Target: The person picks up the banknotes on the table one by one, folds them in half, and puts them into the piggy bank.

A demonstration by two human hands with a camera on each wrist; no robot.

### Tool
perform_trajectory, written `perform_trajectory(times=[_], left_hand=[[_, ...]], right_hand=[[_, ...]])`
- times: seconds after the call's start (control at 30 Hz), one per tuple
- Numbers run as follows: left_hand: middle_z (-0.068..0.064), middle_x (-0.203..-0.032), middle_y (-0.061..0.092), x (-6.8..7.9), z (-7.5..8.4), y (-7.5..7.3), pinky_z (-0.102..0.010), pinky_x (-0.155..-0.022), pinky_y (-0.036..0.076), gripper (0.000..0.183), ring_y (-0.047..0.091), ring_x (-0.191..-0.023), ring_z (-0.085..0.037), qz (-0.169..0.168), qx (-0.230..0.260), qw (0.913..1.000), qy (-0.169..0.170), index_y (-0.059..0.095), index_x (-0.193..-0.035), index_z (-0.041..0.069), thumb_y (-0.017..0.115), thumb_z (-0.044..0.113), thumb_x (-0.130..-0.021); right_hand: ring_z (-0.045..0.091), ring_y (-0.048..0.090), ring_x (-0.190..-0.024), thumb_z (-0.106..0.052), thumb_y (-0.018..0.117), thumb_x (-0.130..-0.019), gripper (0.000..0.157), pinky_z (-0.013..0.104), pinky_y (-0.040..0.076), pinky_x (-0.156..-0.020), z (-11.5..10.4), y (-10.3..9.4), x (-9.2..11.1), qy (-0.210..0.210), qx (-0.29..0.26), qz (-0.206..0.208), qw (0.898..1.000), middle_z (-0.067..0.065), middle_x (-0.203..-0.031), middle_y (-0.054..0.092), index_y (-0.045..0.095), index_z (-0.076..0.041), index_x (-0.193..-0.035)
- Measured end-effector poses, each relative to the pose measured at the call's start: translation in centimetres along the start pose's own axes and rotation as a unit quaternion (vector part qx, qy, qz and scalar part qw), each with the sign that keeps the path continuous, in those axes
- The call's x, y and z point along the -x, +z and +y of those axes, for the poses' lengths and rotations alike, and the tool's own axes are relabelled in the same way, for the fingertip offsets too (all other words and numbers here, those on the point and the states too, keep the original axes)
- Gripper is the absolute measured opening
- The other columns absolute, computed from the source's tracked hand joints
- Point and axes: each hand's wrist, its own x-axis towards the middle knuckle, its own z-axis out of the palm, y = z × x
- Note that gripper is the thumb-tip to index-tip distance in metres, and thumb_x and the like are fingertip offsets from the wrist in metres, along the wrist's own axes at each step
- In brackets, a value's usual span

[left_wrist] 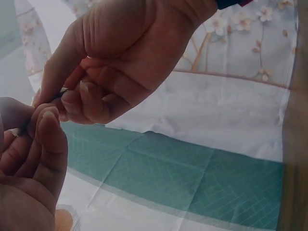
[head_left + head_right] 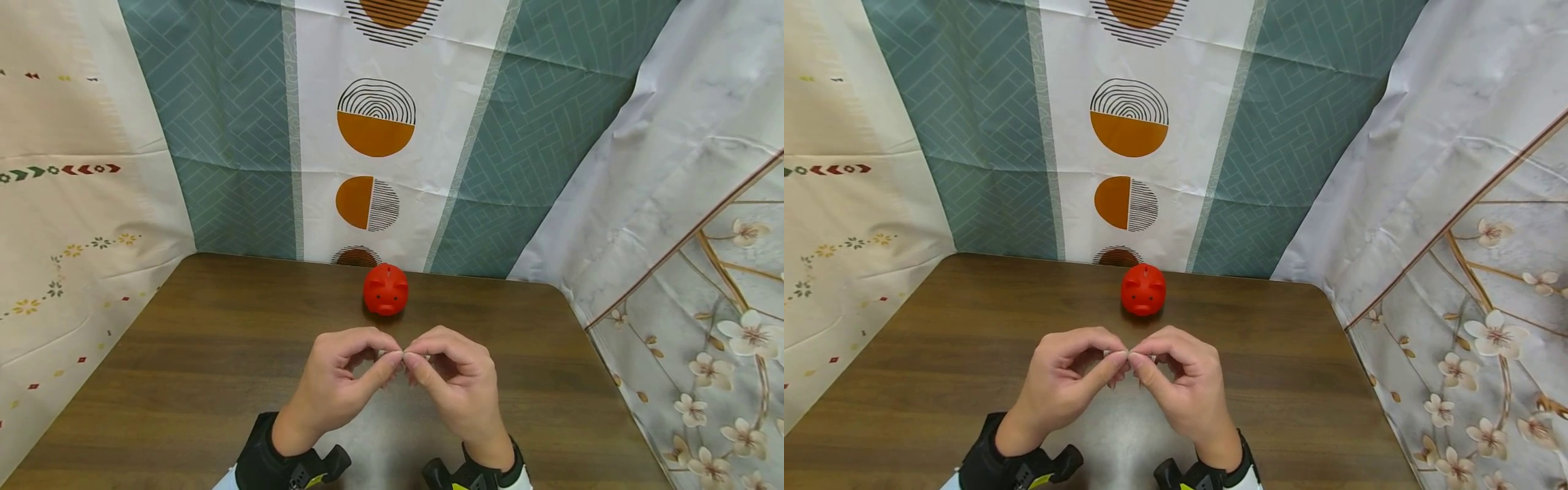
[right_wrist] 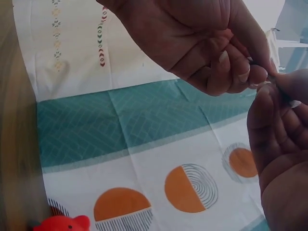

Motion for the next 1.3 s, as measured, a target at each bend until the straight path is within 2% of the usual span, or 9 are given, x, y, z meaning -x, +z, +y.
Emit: perform_trajectory(times=[0.17,0.3,0.47,0.63,0.83,0.97,1.13,1.3], left_hand=[[-0.007,-0.077,0.067,0.0,-0.2,0.2,-0.024,-0.060,0.057,0.021,0.060,-0.068,-0.011,0.006,0.002,0.9999,0.013,0.071,-0.097,0.004,0.069,-0.015,-0.087],[-0.009,-0.076,0.066,0.1,-0.2,0.3,-0.024,-0.057,0.057,0.022,0.059,-0.064,-0.012,0.016,0.024,0.9995,0.008,0.069,-0.096,0.001,0.067,-0.019,-0.086],[-0.009,-0.073,0.065,0.0,-0.2,0.1,-0.022,-0.055,0.056,0.023,0.059,-0.061,-0.011,0.018,0.028,0.9992,0.020,0.068,-0.094,0.001,0.067,-0.020,-0.084],[-0.010,-0.074,0.067,-0.2,-0.2,-0.3,-0.025,-0.063,0.059,0.021,0.064,-0.067,-0.014,0.023,0.030,0.9989,0.027,0.070,-0.095,-0.002,0.067,-0.020,-0.084],[-0.010,-0.075,0.069,-0.3,-0.2,-1.1,-0.024,-0.065,0.058,0.012,0.066,-0.070,-0.015,0.020,0.022,0.9982,0.053,0.071,-0.096,-0.004,0.070,-0.013,-0.088],[-0.012,-0.076,0.070,-0.4,-0.4,-1.3,-0.025,-0.065,0.058,0.012,0.066,-0.069,-0.015,0.014,0.025,0.9969,0.073,0.074,-0.100,-0.002,0.073,-0.005,-0.089],[-0.013,-0.083,0.072,-0.4,-0.2,-1.2,-0.025,-0.068,0.059,0.019,0.066,-0.074,-0.015,0.006,0.008,0.9983,0.058,0.073,-0.105,0.000,0.075,-0.007,-0.087],[-0.011,-0.088,0.071,-0.3,0.0,-0.8,-0.024,-0.068,0.057,0.026,0.062,-0.079,-0.015,0.012,0.001,0.9995,0.030,0.072,-0.104,0.001,0.074,-0.014,-0.083]], right_hand=[[0.016,0.059,-0.068,0.016,0.068,-0.088,0.010,0.028,0.053,-0.055,-0.1,0.0,0.0,-0.019,0.003,0.007,1.000,0.013,-0.079,0.062,0.067,0.007,-0.092],[0.017,0.061,-0.065,0.020,0.067,-0.085,0.016,0.028,0.056,-0.055,-0.2,0.0,0.1,-0.009,-0.007,0.024,1.000,0.014,-0.079,0.063,0.068,0.007,-0.094],[0.018,0.061,-0.064,0.020,0.067,-0.085,0.017,0.029,0.057,-0.054,-0.2,-0.1,0.2,-0.002,-0.010,0.029,1.000,0.014,-0.079,0.064,0.069,0.006,-0.095],[0.019,0.062,-0.063,0.021,0.067,-0.085,0.019,0.029,0.057,-0.053,-0.2,-0.2,0.3,0.002,-0.016,0.034,0.999,0.015,-0.080,0.065,0.070,0.007,-0.097],[0.019,0.061,-0.063,0.018,0.067,-0.087,0.012,0.028,0.056,-0.054,-0.1,-0.3,0.2,-0.005,-0.024,0.031,0.999,0.017,-0.079,0.062,0.067,0.009,-0.095],[0.021,0.062,-0.060,0.017,0.062,-0.091,0.009,0.030,0.057,-0.052,-0.1,0.0,0.3,0.004,-0.047,0.033,0.998,0.018,-0.078,0.063,0.063,0.011,-0.098],[0.022,0.064,-0.057,0.020,0.059,-0.091,0.012,0.033,0.058,-0.050,-0.1,0.2,0.4,0.032,-0.083,0.046,0.995,0.017,-0.080,0.069,0.061,0.012,-0.100],[0.021,0.067,-0.067,0.024,0.063,-0.085,0.029,0.030,0.061,-0.059,-0.1,0.1,0.4,0.034,-0.069,0.056,0.995,0.011,-0.093,0.070,0.067,0.008,-0.109]])
